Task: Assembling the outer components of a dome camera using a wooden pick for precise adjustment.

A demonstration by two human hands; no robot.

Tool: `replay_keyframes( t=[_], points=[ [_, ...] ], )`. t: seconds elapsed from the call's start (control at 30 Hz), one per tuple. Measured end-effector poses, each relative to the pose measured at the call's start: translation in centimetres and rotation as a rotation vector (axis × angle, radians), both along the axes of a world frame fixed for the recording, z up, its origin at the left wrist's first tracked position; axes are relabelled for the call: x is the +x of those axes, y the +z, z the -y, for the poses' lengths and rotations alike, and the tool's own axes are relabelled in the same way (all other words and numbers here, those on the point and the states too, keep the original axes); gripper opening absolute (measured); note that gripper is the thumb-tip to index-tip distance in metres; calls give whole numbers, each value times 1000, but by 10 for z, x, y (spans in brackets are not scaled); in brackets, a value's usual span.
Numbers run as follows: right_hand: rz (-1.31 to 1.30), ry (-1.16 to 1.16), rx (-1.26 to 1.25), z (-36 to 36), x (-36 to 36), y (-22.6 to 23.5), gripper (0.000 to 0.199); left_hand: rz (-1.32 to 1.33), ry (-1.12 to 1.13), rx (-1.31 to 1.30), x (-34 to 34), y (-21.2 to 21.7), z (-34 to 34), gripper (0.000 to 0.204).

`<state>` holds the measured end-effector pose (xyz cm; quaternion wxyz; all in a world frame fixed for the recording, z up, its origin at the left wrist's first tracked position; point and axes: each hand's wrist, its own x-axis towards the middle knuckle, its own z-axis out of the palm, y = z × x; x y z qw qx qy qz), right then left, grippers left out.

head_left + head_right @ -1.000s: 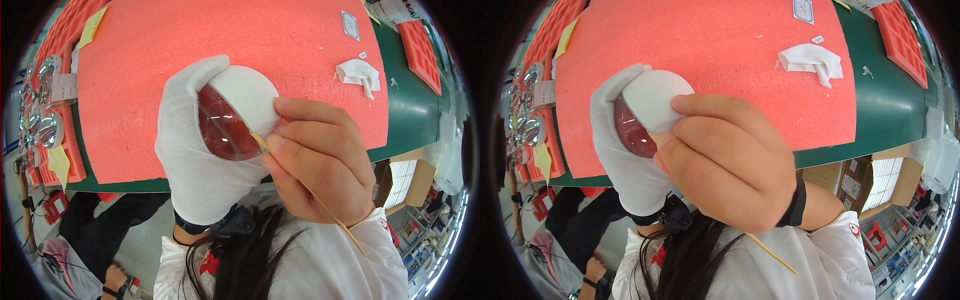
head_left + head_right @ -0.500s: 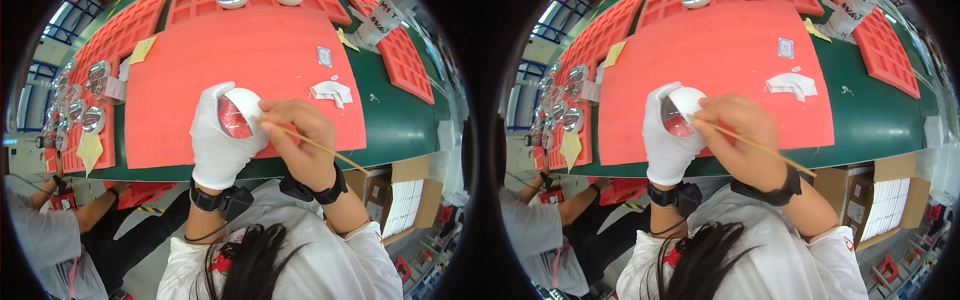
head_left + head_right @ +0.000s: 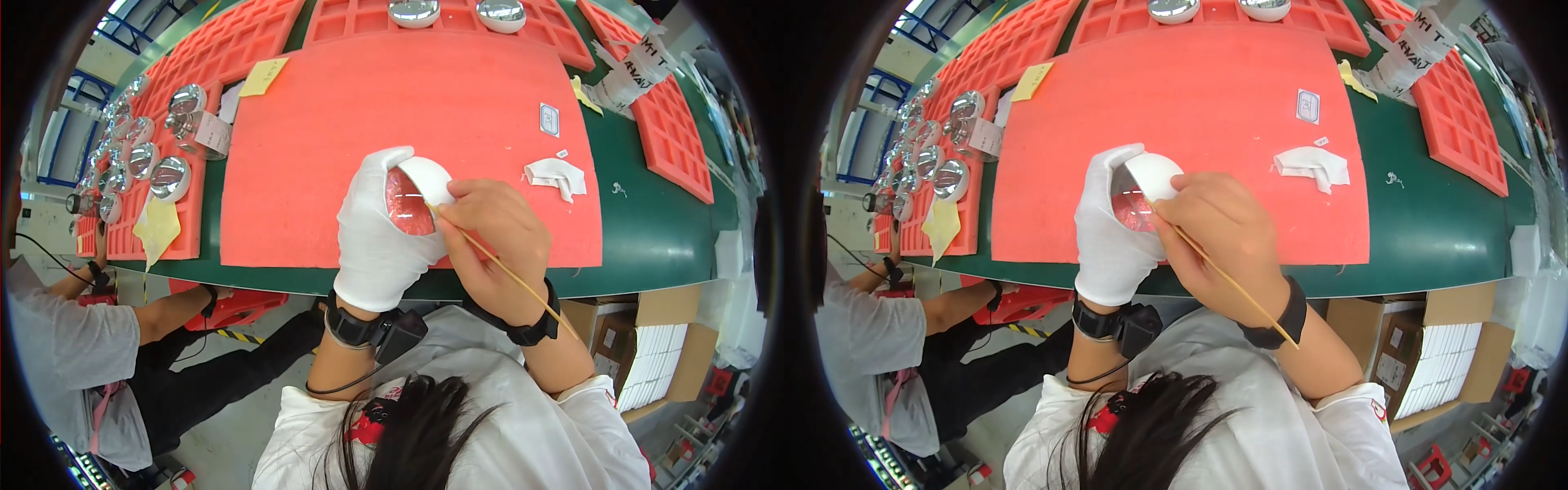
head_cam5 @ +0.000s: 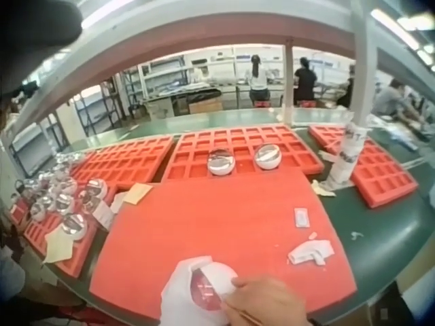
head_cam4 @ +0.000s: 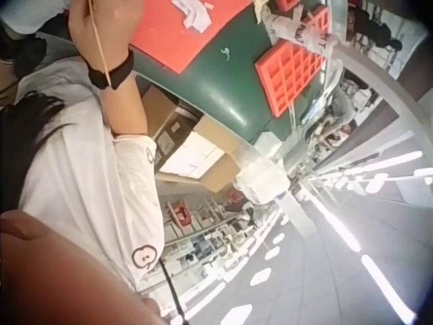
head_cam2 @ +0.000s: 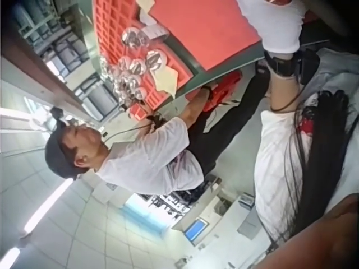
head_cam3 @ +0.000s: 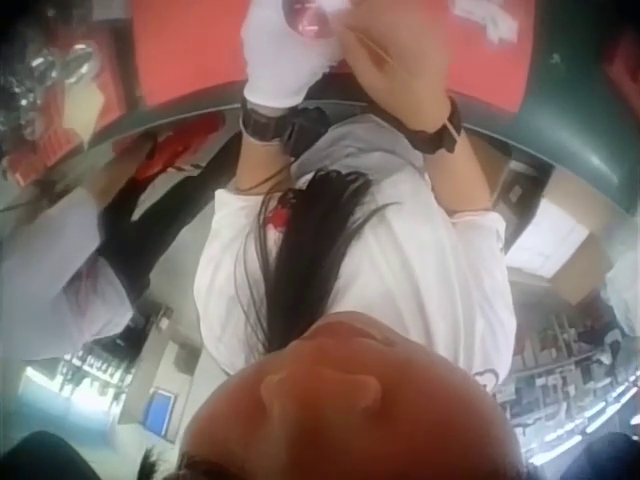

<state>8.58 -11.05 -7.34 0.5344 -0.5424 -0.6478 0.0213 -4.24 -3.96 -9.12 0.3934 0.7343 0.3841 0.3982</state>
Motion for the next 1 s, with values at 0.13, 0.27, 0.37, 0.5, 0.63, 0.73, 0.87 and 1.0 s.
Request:
replay_keyframes(
  t=[0.13, 0.27, 0.37, 0.5, 0.63, 0.73, 0.87, 1.0],
  points=[
    [23, -41, 5, -4, 0, 1, 12, -20, -2, 6, 3, 1, -2, 63],
    [30, -68, 16, -10, -5, -3, 12, -43, 13, -11, 3, 3, -1, 62],
    [26, -94, 19, -11, -5, -6, 12, -13, 15, -6, 5, -3, -4, 64],
    [17, -108, 36, -9, -6, -7, 11, 38, 17, 39, 5, -8, -3, 70],
    [-496, 30, -204, -10, 13, -6, 10, 28, 12, 22, 6, -6, 5, 69],
    [-587, 98, -247, -1, 15, -7, 10, 72, -7, -39, 5, -2, 8, 69],
    [-211, 56, -64, 7, 10, -13, 9, 115, -33, -87, 6, -4, 7, 68],
    [-64, -9, 46, -1, 4, -9, 7, 29, 7, 6, 8, -2, 3, 67]
  ],
)
